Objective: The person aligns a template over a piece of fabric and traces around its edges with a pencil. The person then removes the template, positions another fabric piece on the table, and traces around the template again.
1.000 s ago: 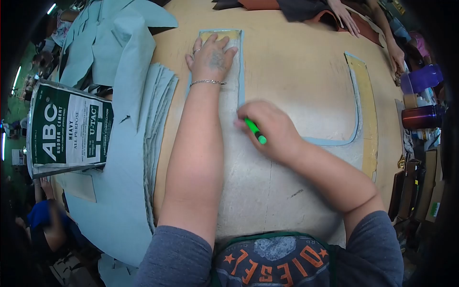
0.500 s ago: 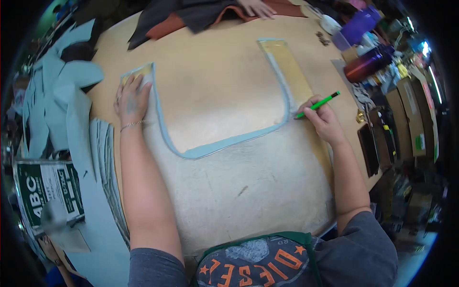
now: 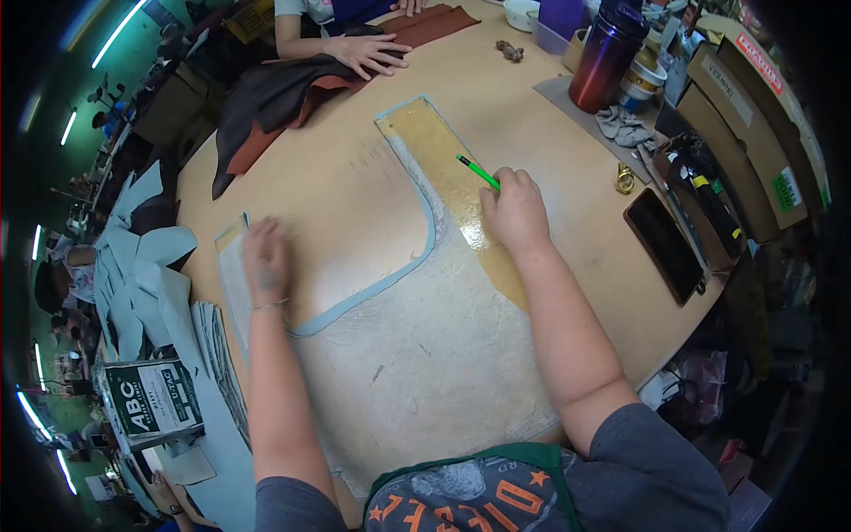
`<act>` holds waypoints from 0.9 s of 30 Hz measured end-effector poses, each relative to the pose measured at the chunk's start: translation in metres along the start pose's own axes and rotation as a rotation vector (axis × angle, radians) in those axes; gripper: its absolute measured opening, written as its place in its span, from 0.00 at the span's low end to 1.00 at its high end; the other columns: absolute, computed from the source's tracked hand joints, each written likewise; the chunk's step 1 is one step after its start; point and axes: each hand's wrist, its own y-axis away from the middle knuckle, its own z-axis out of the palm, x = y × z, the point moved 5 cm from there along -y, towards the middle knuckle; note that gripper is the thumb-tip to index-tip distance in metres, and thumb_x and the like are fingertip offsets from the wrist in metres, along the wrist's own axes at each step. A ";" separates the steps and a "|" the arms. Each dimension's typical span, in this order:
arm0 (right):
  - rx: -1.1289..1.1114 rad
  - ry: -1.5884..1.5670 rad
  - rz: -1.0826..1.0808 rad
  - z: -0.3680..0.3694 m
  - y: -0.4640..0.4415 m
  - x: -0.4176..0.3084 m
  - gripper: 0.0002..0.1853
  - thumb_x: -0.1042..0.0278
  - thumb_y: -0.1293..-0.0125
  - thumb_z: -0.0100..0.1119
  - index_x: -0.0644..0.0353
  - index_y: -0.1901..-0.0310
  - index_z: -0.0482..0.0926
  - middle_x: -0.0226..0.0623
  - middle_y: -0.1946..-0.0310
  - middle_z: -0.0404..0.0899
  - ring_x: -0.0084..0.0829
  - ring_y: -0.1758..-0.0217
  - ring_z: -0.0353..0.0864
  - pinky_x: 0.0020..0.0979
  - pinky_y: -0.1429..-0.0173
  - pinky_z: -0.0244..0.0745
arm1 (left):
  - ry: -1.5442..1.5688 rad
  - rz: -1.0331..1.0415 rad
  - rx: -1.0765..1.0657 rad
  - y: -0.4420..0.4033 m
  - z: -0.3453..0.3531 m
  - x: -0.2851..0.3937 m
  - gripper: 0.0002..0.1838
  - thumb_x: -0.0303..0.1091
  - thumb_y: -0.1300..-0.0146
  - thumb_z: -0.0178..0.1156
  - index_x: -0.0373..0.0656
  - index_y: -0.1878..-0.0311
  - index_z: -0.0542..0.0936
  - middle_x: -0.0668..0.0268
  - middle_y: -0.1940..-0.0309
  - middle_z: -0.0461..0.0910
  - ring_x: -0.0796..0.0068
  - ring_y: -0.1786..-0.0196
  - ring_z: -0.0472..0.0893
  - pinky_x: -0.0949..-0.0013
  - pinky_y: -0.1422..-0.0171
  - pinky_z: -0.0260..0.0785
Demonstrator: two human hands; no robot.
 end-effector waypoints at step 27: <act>-0.195 -0.552 0.312 -0.002 -0.008 0.017 0.12 0.66 0.47 0.58 0.65 0.63 0.74 0.35 0.78 0.71 0.25 0.76 0.69 0.28 0.69 0.66 | -0.308 -0.237 -0.632 -0.072 0.140 0.101 0.25 0.55 0.39 0.40 0.68 0.38 0.59 0.63 0.33 0.46 0.58 0.31 0.46 0.36 0.37 0.38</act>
